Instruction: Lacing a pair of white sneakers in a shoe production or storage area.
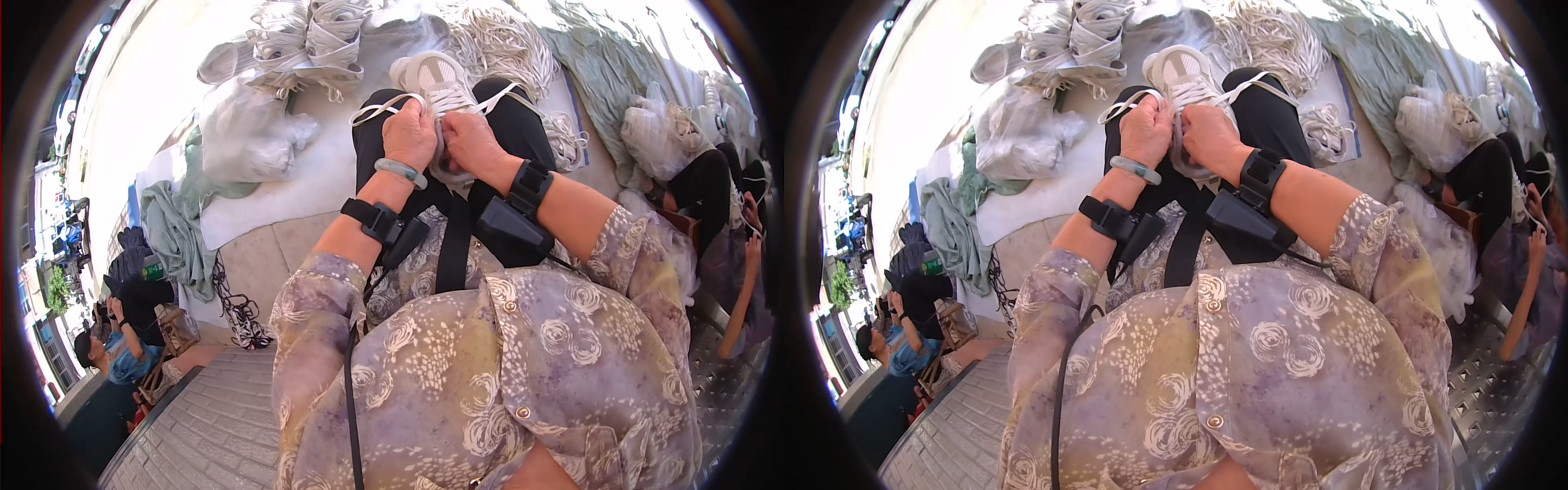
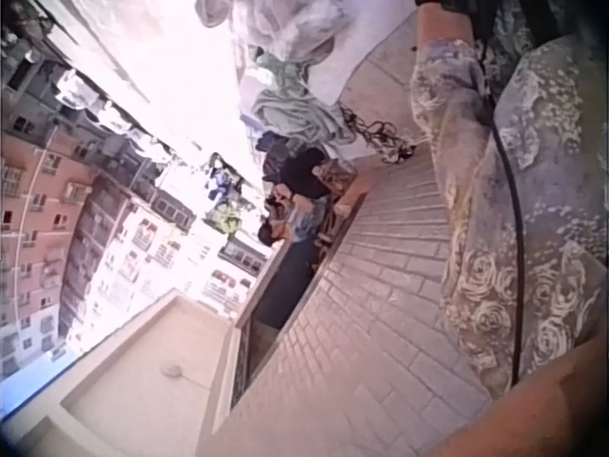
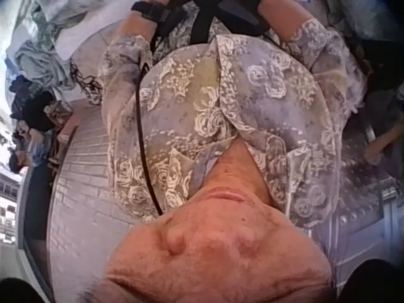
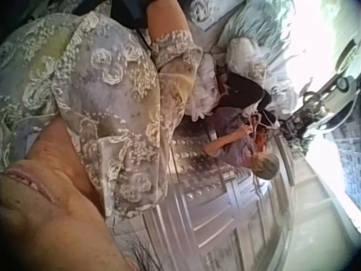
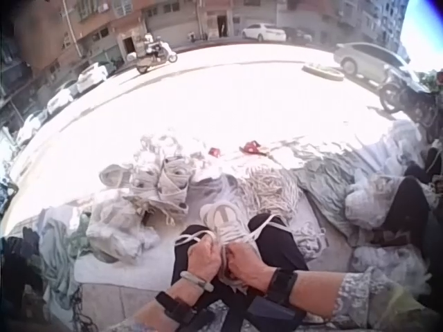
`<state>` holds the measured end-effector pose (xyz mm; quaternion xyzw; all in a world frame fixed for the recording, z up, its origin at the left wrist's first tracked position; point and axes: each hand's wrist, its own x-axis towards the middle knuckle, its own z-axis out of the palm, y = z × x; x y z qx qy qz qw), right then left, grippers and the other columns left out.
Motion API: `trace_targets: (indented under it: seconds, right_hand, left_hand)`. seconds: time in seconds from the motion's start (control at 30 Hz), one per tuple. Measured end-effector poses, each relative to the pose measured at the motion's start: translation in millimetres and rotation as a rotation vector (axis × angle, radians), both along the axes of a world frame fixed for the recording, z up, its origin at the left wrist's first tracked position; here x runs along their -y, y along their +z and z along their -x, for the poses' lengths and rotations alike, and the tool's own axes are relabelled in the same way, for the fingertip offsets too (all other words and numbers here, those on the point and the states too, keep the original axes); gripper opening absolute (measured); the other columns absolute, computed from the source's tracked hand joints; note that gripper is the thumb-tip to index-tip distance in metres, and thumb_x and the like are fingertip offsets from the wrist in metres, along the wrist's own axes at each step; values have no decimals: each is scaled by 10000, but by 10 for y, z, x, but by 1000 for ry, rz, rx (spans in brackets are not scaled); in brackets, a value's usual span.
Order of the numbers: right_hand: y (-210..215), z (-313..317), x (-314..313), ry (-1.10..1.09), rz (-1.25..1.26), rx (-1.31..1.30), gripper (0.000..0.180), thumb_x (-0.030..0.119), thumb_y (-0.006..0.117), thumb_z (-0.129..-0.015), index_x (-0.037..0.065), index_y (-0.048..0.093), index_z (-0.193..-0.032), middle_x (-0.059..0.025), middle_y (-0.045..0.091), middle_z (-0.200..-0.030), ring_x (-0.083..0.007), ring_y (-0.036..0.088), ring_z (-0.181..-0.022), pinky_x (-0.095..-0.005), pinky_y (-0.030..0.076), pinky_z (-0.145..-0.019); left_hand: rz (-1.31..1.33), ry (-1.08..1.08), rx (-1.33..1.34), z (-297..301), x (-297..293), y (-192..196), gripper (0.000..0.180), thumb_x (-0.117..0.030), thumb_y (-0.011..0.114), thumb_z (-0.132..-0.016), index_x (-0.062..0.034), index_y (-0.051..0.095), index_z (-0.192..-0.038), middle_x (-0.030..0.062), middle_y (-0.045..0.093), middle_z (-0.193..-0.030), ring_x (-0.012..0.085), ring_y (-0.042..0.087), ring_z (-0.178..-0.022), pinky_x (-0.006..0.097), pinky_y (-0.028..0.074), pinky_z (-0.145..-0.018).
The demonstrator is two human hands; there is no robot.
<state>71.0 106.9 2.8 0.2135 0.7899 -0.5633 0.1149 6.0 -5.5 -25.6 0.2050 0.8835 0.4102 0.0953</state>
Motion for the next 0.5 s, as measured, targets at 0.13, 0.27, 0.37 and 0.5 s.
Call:
trace_targets:
  seconds: [0.13, 0.27, 0.37, 0.5]
  right_hand:
    - [172, -56, -167, 205, -237, 106, 101, 46, 509, -746, -20, 585, -738, -136, 616, -624, -222, 624, -500, -342, 486, -495]
    - [347, -419, -565, 262, -186, 163, 115, 49, 501, -753, -5, 530, -656, -111, 567, -550, -205, 611, -462, -325, 465, -439]
    - [398, -880, -1139, 138, -121, 155, 127, 65, 495, -790, 4, 505, -679, -56, 526, -529, -134, 536, -402, -265, 419, -363]
    - [327, -1449, -1710, 12, -58, 160, 110, 54, 502, -794, 8, 514, -695, -45, 522, -538, -106, 505, -390, -238, 406, -360]
  left_hand:
    - [-196, 109, 367, -34, -29, 140, 175, -191, 545, -871, -26, 596, -844, 55, 590, -647, 110, 542, -431, 236, 418, -382]
    - [-494, 359, 535, -19, 82, 236, 175, -181, 538, -881, -19, 599, -857, 53, 594, -713, 94, 541, -432, 189, 406, -344]
    - [-637, 473, 517, 29, 173, 287, 163, -135, 519, -876, 9, 590, -850, 66, 588, -671, 102, 543, -414, 213, 418, -321]
    - [-623, 526, 550, 23, 322, 253, 146, -113, 536, -851, 24, 575, -883, 90, 591, -690, 133, 560, -431, 215, 444, -351]
